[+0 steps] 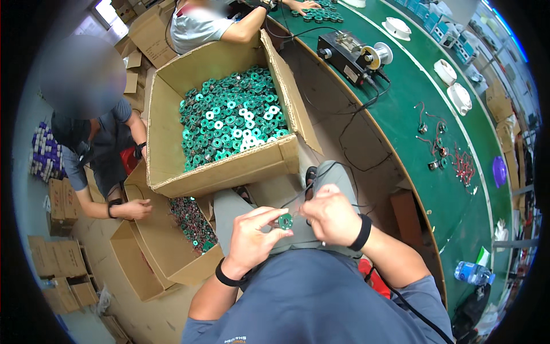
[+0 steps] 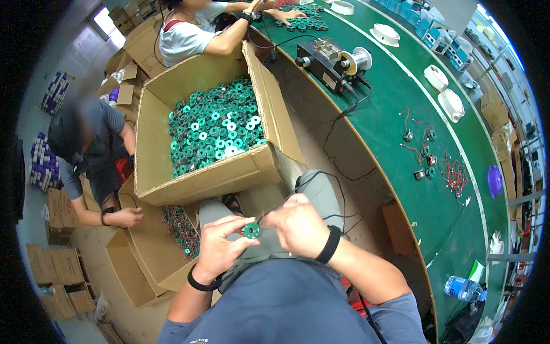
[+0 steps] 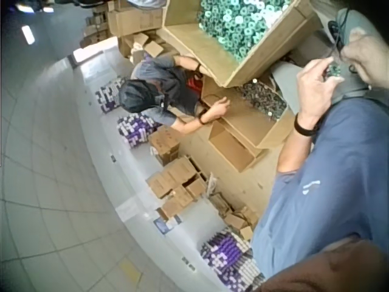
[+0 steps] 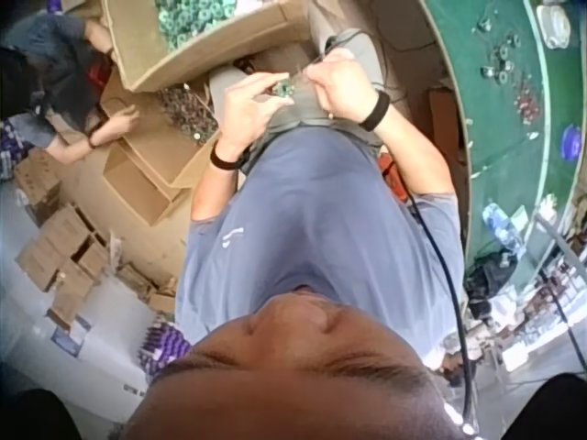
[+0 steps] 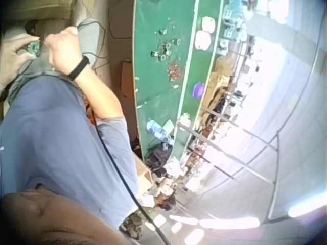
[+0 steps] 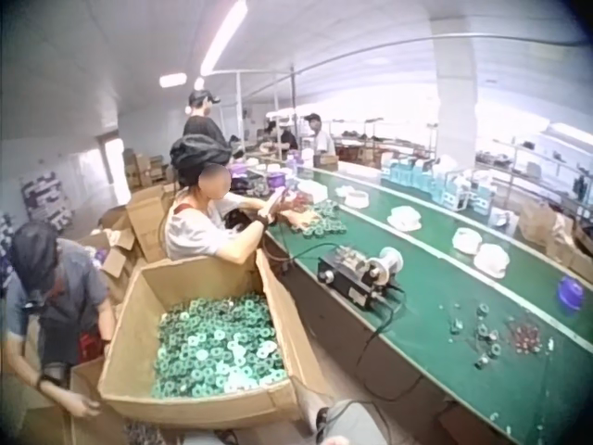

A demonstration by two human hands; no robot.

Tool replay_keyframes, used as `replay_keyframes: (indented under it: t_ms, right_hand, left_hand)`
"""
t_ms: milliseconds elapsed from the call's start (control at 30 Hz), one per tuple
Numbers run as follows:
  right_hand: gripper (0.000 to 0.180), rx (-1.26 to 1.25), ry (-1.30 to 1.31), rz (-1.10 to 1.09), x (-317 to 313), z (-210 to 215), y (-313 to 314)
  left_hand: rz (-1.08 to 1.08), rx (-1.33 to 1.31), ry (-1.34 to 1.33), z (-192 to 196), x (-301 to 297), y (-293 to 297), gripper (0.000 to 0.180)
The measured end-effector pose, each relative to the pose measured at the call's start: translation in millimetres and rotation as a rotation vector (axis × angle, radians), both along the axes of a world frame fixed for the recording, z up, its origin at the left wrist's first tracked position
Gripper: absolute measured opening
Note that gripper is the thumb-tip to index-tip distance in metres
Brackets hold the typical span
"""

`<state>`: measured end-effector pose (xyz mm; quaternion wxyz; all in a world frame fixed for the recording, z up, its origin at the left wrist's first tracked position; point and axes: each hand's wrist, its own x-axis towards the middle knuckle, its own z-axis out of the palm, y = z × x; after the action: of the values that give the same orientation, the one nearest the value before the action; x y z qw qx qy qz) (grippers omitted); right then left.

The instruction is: The person picks up a green component from a box, threads a red wire through its center, and wraps the wire around it. They then place the wired component onto a green table and repeat the process with another component.

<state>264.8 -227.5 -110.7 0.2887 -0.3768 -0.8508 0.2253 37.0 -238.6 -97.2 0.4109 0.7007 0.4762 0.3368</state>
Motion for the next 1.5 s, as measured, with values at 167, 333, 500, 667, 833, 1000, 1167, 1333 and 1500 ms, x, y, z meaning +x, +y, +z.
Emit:
replay_keyframes:
  t_ms: [167,333,500,667,833,1000,1167,1333,1500]
  right_hand:
    - [0.014,0.022,0.018,-0.056,5,13,4]
    - [0.019,-0.008,0.049,-0.084,12,8,5]
    - [0.014,-0.034,0.098,-0.026,8,7,-3]
    - [0.011,-0.04,0.117,0.012,6,15,-5]
    - [0.016,0.039,0.127,-0.018,2,11,-6]
    - [0.025,-0.065,0.086,0.051,0,11,-12]
    - [0.021,-0.044,0.039,0.054,0,10,-15]
    - [0.017,0.018,0.051,-0.119,10,15,-5]
    - [0.012,0.079,0.193,-0.169,21,41,0]
  left_hand:
    - [-0.001,-0.028,-0.026,11,7,4,0.039]
    - [-0.025,-0.027,-0.012,12,5,5,0.038]
    - [0.003,-0.123,-0.05,6,2,9,0.039]
    - [0.018,-0.162,-0.129,6,3,6,0.038]
    - [-0.04,-0.148,-0.174,5,2,8,0.04]
    - [-0.066,-0.146,-0.165,10,2,5,0.042]
    - [-0.026,-0.169,-0.182,6,-4,2,0.041]
    - [-0.082,-0.105,-0.146,19,0,1,0.039]
    - [0.019,-0.25,-0.29,4,-17,6,0.042]
